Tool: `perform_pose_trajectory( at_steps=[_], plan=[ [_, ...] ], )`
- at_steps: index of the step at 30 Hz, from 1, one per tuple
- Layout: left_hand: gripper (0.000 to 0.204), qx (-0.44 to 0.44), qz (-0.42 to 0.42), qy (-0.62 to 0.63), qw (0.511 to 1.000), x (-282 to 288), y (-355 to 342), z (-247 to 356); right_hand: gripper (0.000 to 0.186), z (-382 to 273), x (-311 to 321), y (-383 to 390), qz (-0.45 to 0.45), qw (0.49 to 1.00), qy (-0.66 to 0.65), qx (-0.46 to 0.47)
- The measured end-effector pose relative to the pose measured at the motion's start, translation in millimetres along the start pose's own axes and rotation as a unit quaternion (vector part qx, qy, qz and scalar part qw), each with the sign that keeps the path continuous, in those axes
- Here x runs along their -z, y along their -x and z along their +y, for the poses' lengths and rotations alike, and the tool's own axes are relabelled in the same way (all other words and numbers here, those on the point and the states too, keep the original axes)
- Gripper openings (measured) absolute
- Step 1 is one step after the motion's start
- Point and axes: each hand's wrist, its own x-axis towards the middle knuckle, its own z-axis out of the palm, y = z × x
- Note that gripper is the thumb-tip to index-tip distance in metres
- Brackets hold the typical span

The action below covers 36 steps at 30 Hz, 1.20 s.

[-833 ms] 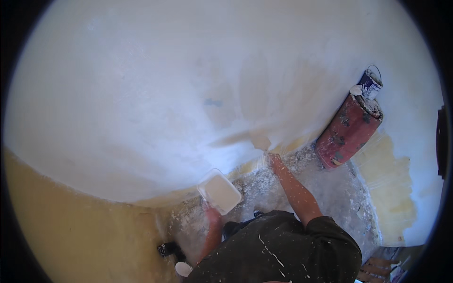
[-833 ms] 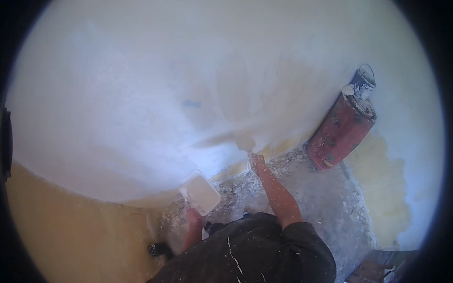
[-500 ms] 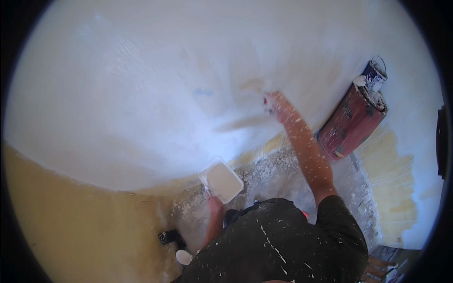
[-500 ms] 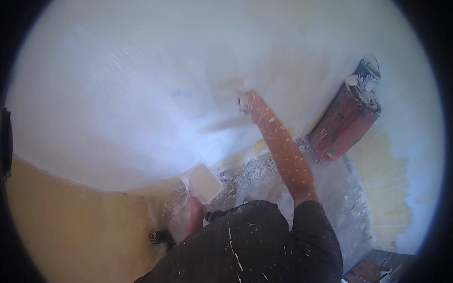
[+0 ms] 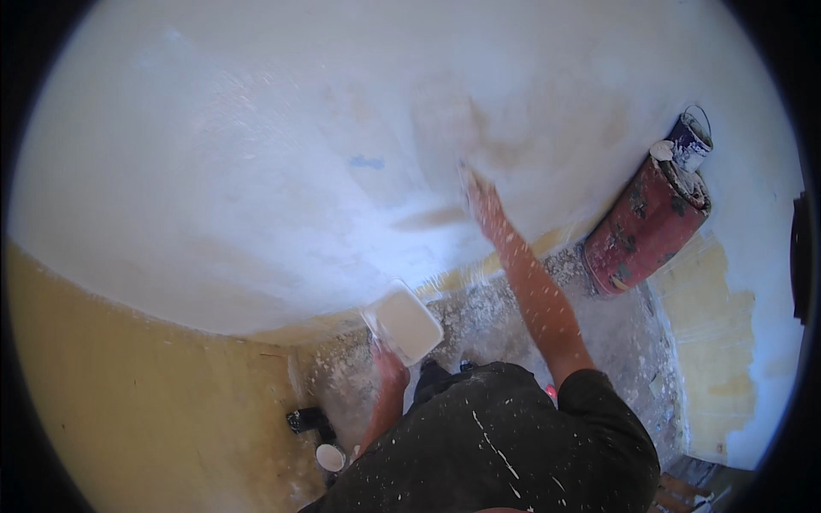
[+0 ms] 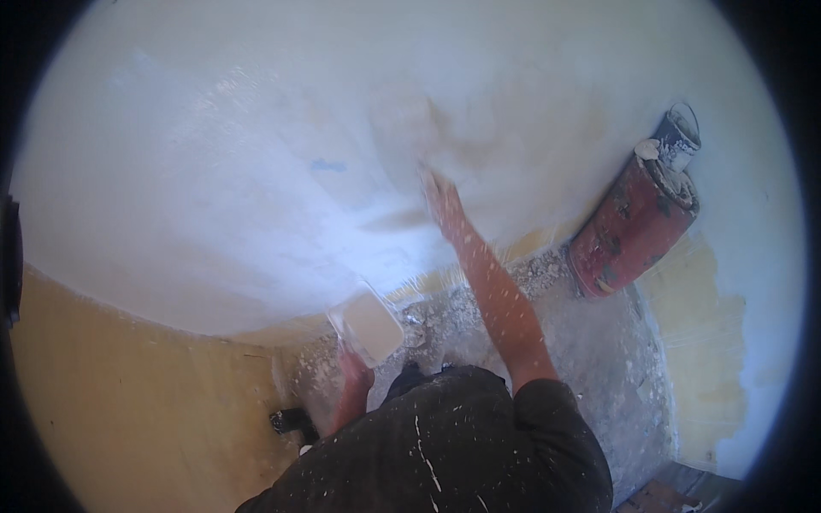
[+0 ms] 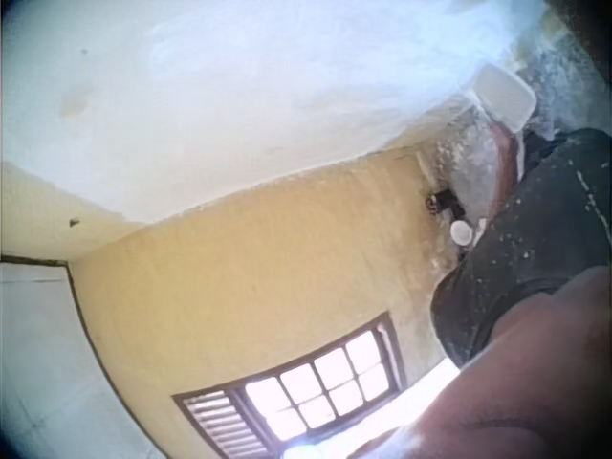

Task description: The person applies a layer of plaster to a wall using a brush.

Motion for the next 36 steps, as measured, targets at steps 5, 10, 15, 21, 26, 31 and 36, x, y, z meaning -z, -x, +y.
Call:
perform_pose_trajectory(
  at_steps=[5, 10, 15, 21, 26, 31, 36],
  plan=[
    [0.041, 0.074, 0.062, 0.032, 0.995, -17, 8, 1, 0.040, -65, -16, 159, -0.386, 0.431, -0.755, -0.309],
    [0.041, -0.112, -0.036, -0.304, 0.945, -7, 2, -4, 0.036, -51, -34, 144, -0.473, 0.248, -0.731, -0.425],
    [0.040, 0.010, 0.025, -0.007, 1.000, -13, 3, -11, 0.033, 32, 0, 4, -0.239, 0.297, -0.855, -0.352],
    [0.039, -0.013, 0.031, -0.056, 0.998, -15, 8, -7, 0.038, 175, 118, -145, -0.125, 0.205, -0.887, -0.395],
    [0.040, -0.008, 0.026, -0.021, 0.999, -19, 20, -3, 0.035, 174, 78, -150, -0.135, 0.265, -0.883, -0.362],
    [0.041, -0.003, 0.074, -0.031, 0.997, -26, 34, 0, 0.049, 49, -3, -18, -0.149, 0.305, -0.862, -0.376],
    [0.041, 0.027, 0.089, 0.003, 0.996, -26, 44, 1, 0.033, -30, -22, 121, -0.421, 0.128, -0.712, -0.548]
  ],
)
